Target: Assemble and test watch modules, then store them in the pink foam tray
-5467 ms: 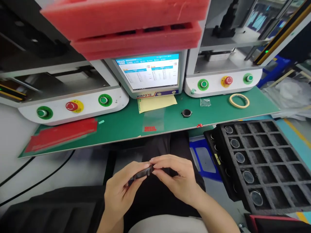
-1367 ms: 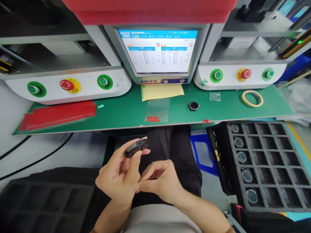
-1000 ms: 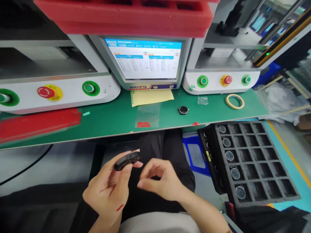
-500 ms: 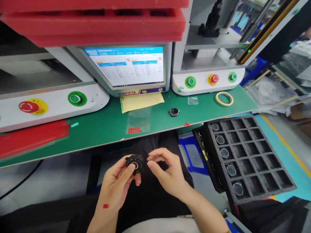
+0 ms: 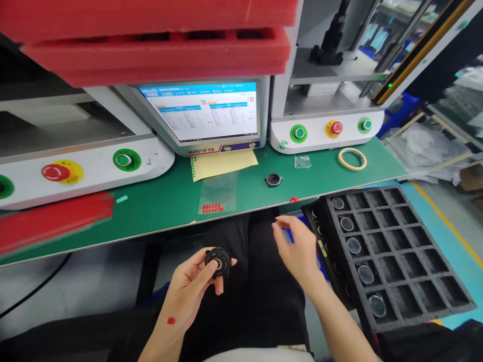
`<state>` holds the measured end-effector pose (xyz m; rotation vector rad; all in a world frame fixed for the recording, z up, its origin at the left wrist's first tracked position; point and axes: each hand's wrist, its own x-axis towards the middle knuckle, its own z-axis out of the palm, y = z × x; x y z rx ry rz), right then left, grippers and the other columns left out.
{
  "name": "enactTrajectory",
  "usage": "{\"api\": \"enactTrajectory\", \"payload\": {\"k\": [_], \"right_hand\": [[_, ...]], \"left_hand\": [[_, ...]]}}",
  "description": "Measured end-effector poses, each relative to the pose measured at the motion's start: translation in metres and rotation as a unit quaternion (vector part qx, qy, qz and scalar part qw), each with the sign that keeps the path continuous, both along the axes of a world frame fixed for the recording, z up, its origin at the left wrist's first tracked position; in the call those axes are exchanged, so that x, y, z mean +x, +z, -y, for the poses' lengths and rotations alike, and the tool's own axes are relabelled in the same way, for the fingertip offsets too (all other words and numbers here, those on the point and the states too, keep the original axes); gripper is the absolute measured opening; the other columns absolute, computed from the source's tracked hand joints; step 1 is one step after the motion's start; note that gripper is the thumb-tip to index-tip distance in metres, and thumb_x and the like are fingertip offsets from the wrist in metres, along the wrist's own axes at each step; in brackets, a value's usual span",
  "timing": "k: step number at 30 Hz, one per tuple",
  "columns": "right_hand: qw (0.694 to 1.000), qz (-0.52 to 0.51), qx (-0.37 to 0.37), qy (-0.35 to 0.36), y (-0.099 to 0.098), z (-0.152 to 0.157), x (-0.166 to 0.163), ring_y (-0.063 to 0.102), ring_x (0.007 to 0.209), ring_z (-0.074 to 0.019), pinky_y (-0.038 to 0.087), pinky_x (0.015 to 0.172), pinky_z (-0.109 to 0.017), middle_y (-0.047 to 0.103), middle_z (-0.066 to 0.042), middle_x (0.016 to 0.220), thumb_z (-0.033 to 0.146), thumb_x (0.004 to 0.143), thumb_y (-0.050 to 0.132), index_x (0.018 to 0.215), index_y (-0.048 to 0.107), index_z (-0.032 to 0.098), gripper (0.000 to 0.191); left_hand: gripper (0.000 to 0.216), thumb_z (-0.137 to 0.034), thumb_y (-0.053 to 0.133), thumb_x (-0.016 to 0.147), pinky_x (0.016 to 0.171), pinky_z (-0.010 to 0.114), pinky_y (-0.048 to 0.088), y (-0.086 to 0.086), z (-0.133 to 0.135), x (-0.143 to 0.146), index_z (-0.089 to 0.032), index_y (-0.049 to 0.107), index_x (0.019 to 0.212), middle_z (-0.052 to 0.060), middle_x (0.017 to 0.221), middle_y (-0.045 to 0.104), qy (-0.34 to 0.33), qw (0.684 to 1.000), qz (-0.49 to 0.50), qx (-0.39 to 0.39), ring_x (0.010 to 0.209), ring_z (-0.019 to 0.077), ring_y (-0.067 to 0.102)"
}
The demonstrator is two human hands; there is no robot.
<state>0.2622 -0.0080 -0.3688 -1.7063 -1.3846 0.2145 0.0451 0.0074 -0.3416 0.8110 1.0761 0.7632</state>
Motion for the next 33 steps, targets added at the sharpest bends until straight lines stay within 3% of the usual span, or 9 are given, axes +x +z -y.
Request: {"api": "enactTrajectory", "payload": {"k": [3, 5, 9, 11, 17, 21, 23, 28, 33], "right_hand": [[1.000, -0.024, 0.001, -0.003, 0.006, -0.001, 0.007, 0.070, 0.074, -0.0175, 0.058, 0.074, -0.030, 0.073, -0.004, 0.082, 0.029, 0.086, 0.064, 0.093, 0.067, 0.020, 0.012], [0.989, -0.122, -0.043, 0.076, 0.010, 0.003, 0.000, 0.072, 0.074, -0.0171, 0.059, 0.072, -0.028, 0.074, -0.004, 0.084, 0.030, 0.087, 0.064, 0.097, 0.068, 0.021, 0.015], [0.884, -0.346, -0.143, 0.279, 0.017, 0.012, -0.031, 0.073, 0.078, -0.0159, 0.061, 0.073, -0.025, 0.075, -0.004, 0.088, 0.029, 0.085, 0.068, 0.106, 0.067, 0.022, 0.022], [0.855, -0.397, -0.159, 0.292, 0.022, 0.013, -0.045, 0.072, 0.079, -0.0147, 0.060, 0.074, -0.024, 0.074, -0.003, 0.088, 0.025, 0.082, 0.071, 0.105, 0.067, 0.022, 0.023], [0.856, -0.424, -0.176, 0.238, 0.024, 0.020, -0.061, 0.071, 0.072, -0.0134, 0.058, 0.067, -0.023, 0.074, -0.003, 0.083, 0.036, 0.079, 0.074, 0.104, 0.069, 0.017, 0.032], [0.967, -0.181, -0.153, 0.090, -0.003, 0.041, -0.019, 0.069, 0.065, -0.0122, 0.057, 0.062, -0.022, 0.074, -0.001, 0.076, 0.046, 0.083, 0.068, 0.103, 0.072, 0.020, 0.033], [0.986, -0.051, -0.151, -0.047, -0.018, 0.065, 0.024, 0.070, 0.073, -0.0152, 0.058, 0.072, -0.027, 0.075, -0.003, 0.085, 0.039, 0.086, 0.065, 0.101, 0.073, 0.022, 0.024], [0.921, 0.106, -0.199, -0.319, -0.037, 0.147, 0.140, 0.066, 0.094, -0.0264, 0.051, 0.088, -0.045, 0.072, -0.015, 0.103, 0.026, 0.090, 0.050, 0.105, 0.069, 0.015, 0.027], [0.844, 0.208, -0.288, -0.402, -0.057, 0.202, 0.181, 0.064, 0.088, -0.0222, 0.051, 0.080, -0.040, 0.069, -0.011, 0.092, 0.020, 0.092, 0.051, 0.104, 0.066, 0.010, 0.021]], "left_hand": [[0.030, -0.041, 0.069, 0.082, 0.051, 0.020, 0.046, -0.002, 0.001, 0.003, -0.013, 0.065, 0.090, 0.010, 0.085, 0.076, -0.013, 1.000, 0.022, 0.005, 0.045, 0.0074, 0.058], [0.030, -0.041, 0.068, 0.082, 0.049, 0.019, 0.047, -0.004, 0.003, 0.004, -0.012, 0.066, 0.091, 0.010, 0.082, 0.075, -0.026, 0.999, 0.032, 0.017, 0.045, 0.0080, 0.059], [0.032, -0.040, 0.066, 0.084, 0.047, 0.018, 0.047, -0.007, 0.006, -0.001, -0.013, 0.066, 0.103, 0.005, 0.077, 0.072, -0.036, 0.998, 0.013, 0.048, 0.045, 0.0086, 0.061], [0.036, -0.039, 0.067, 0.084, 0.048, 0.018, 0.048, -0.006, 0.008, -0.003, -0.015, 0.063, 0.110, 0.000, 0.069, 0.070, -0.049, 0.997, -0.004, 0.057, 0.045, 0.0097, 0.062], [0.042, -0.050, 0.065, 0.083, 0.060, 0.025, 0.057, 0.005, 0.023, 0.001, -0.020, 0.055, 0.110, 0.000, 0.076, 0.073, -0.019, 0.989, -0.136, 0.058, 0.055, 0.0143, 0.067], [0.049, -0.062, 0.054, 0.086, 0.075, 0.029, 0.058, -0.014, 0.015, 0.007, -0.020, 0.058, 0.111, 0.006, 0.095, 0.074, -0.092, 0.975, -0.168, 0.111, 0.079, 0.0195, 0.070], [0.049, -0.063, 0.056, 0.084, 0.079, 0.030, 0.057, -0.039, 0.002, 0.015, -0.020, 0.060, 0.108, 0.007, 0.102, 0.072, -0.131, 0.968, -0.179, 0.121, 0.086, 0.0204, 0.069], [0.059, -0.066, 0.065, 0.072, 0.080, 0.038, 0.059, -0.109, -0.035, 0.044, -0.014, 0.062, 0.100, 0.013, 0.097, 0.074, -0.238, 0.963, -0.126, 0.021, 0.087, 0.0261, 0.071], [0.060, -0.063, 0.070, 0.067, 0.086, 0.042, 0.057, -0.144, -0.038, 0.056, -0.012, 0.064, 0.099, 0.015, 0.097, 0.074, -0.260, 0.959, -0.116, 0.007, 0.092, 0.0285, 0.071]]}}
